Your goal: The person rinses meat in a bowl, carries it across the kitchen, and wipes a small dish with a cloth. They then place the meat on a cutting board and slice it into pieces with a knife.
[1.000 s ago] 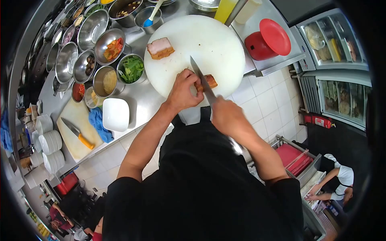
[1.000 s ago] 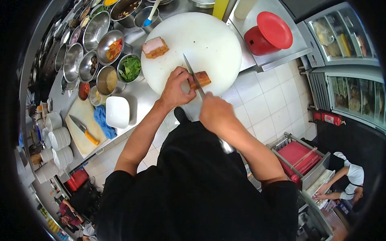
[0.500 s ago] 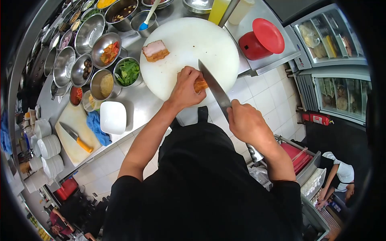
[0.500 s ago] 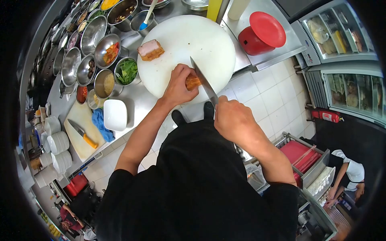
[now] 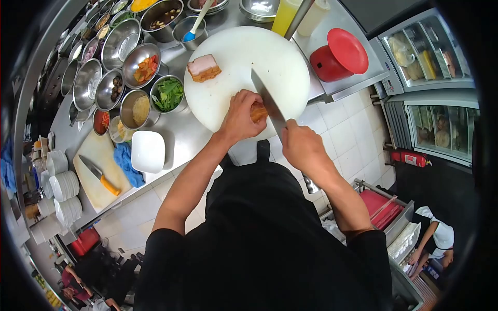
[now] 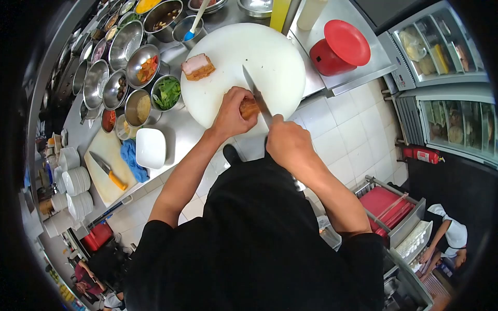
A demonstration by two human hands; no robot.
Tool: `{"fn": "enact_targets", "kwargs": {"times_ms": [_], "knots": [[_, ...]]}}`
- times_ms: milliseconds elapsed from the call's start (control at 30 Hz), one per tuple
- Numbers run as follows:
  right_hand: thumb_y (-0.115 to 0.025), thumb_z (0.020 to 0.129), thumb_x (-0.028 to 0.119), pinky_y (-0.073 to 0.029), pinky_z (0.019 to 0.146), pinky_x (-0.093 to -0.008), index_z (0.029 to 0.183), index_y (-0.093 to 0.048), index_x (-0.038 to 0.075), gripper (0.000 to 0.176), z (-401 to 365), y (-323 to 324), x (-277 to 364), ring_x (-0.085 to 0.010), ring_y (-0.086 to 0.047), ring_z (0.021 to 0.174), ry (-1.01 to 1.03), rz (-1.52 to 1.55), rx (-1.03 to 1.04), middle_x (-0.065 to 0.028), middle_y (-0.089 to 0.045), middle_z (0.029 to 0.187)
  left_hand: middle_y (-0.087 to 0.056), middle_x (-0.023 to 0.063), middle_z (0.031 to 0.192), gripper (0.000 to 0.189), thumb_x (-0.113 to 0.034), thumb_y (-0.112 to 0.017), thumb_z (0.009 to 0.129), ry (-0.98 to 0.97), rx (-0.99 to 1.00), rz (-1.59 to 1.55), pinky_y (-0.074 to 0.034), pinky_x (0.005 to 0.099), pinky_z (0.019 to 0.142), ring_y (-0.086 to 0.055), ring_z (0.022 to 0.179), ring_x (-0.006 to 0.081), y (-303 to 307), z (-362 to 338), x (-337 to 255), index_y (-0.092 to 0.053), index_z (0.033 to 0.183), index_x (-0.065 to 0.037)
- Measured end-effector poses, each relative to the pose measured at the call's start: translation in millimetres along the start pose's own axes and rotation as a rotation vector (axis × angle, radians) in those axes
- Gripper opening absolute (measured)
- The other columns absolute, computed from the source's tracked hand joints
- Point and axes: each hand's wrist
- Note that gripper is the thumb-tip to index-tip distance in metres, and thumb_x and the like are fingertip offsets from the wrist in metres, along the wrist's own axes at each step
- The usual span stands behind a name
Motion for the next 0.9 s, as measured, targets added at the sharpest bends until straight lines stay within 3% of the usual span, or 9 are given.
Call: {"fn": "enact_targets", "kwargs": {"times_ms": [133,300,367,467,567,633,700,733,900], "knots": [[-0.057,0.091,0.013,-0.05,0.063,-0.0538,0.104,-0.055,0.0,0.019,16,14,-12,-0.0442,-0.065,0.07,0.016,0.033,-0.232,-0.0257,-0.065,0.074,-0.057,0.0131,0.118,0.069,-0.025,-0.087,0.061,0.019,-0.019,0.056,-0.036,0.0436,0.099,-0.051,0.114,0.0327,2,1,-15,-0.057,0.121,-0.007],[-0.06,0.079,0.002,-0.048,0.059,-0.0438,0.123,-0.061,0.012,0.045,79,-19,-47,-0.0346,-0.061,0.062,0.235,-0.106,-0.636,-0.0183,-0.061,0.077,-0.061,0.0136,0.115,0.062,-0.019,-0.085,0.065,0.081,-0.014,0.147,-0.039,0.0413,0.098,-0.055,0.11,0.0312,9,-12,-11,-0.059,0.12,-0.005],[-0.06,0.075,-0.001,-0.046,0.067,-0.0416,0.124,-0.063,0.016,0.051,94,-34,-51,-0.0308,-0.061,0.068,0.195,-0.136,-0.584,-0.016,-0.06,0.082,-0.063,0.0136,0.113,0.059,-0.016,-0.084,0.067,0.098,0.008,0.14,-0.041,0.0401,0.097,-0.057,0.108,0.0299,10,-19,-6,-0.059,0.12,-0.005],[-0.06,0.072,-0.003,-0.038,0.083,-0.0438,0.121,-0.065,0.01,0.05,98,-46,-58,-0.0316,-0.057,0.095,0.311,-0.109,-0.651,-0.0149,-0.06,0.091,-0.064,0.0129,0.11,0.053,-0.011,-0.082,0.07,0.127,-0.091,-0.024,-0.046,0.0374,0.094,-0.06,0.103,0.0266,11,-22,-3,-0.06,0.118,-0.004],[-0.062,0.069,-0.004,-0.038,0.084,-0.0422,0.116,-0.066,0.005,0.048,89,-43,-52,-0.0329,-0.054,0.101,0.334,-0.127,-0.759,-0.0135,-0.06,0.095,-0.064,0.0123,0.111,0.053,-0.01,-0.083,0.07,0.145,-0.118,-0.086,-0.048,0.0365,0.093,-0.06,0.102,0.0249,10,-24,0,-0.06,0.117,-0.004],[-0.063,0.069,-0.004,-0.043,0.079,-0.0443,0.11,-0.067,0.002,0.041,80,-42,-43,-0.0347,-0.059,0.094,0.357,-0.078,-0.806,-0.0154,-0.061,0.096,-0.064,0.0124,0.11,0.053,-0.009,-0.083,0.069,0.113,-0.1,-0.023,-0.047,0.0364,0.092,-0.06,0.102,0.0251,9,-21,-1,-0.06,0.117,-0.004],[-0.066,0.075,0.002,-0.048,0.073,-0.046,0.107,-0.066,0.0,0.033,74,-54,-38,-0.037,-0.062,0.084,0.334,0.226,-0.569,-0.0182,-0.06,0.094,-0.064,0.0118,0.109,0.053,-0.01,-0.082,0.069,0.115,-0.104,-0.019,-0.045,0.0375,0.093,-0.06,0.102,0.0267,8,-22,-1,-0.059,0.117,-0.005],[-0.069,0.079,0.01,-0.052,0.068,-0.0463,0.106,-0.065,-0.001,0.03,72,-59,-34,-0.0383,-0.063,0.078,0.372,0.289,-0.583,-0.0201,-0.06,0.093,-0.064,0.0112,0.109,0.053,-0.01,-0.081,0.069,0.112,-0.1,-0.016,-0.043,0.0387,0.094,-0.059,0.103,0.0282,7,-22,-1,-0.059,0.117,-0.005],[-0.072,0.079,0.021,-0.053,0.066,-0.0449,0.104,-0.066,0.002,0.032,77,-72,-15,-0.036,-0.065,0.079,0.242,0.322,-0.541,-0.0191,-0.06,0.092,-0.063,0.0113,0.105,0.048,-0.007,-0.078,0.068,0.103,-0.125,-0.043,-0.046,0.037,0.09,-0.059,0.099,0.0271,8,-24,0,-0.059,0.112,-0.004]]}}
Point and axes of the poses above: each hand's wrist, its own z-axis towards the middle knuckle, its own y-axis out of the back of the hand, x = y × z
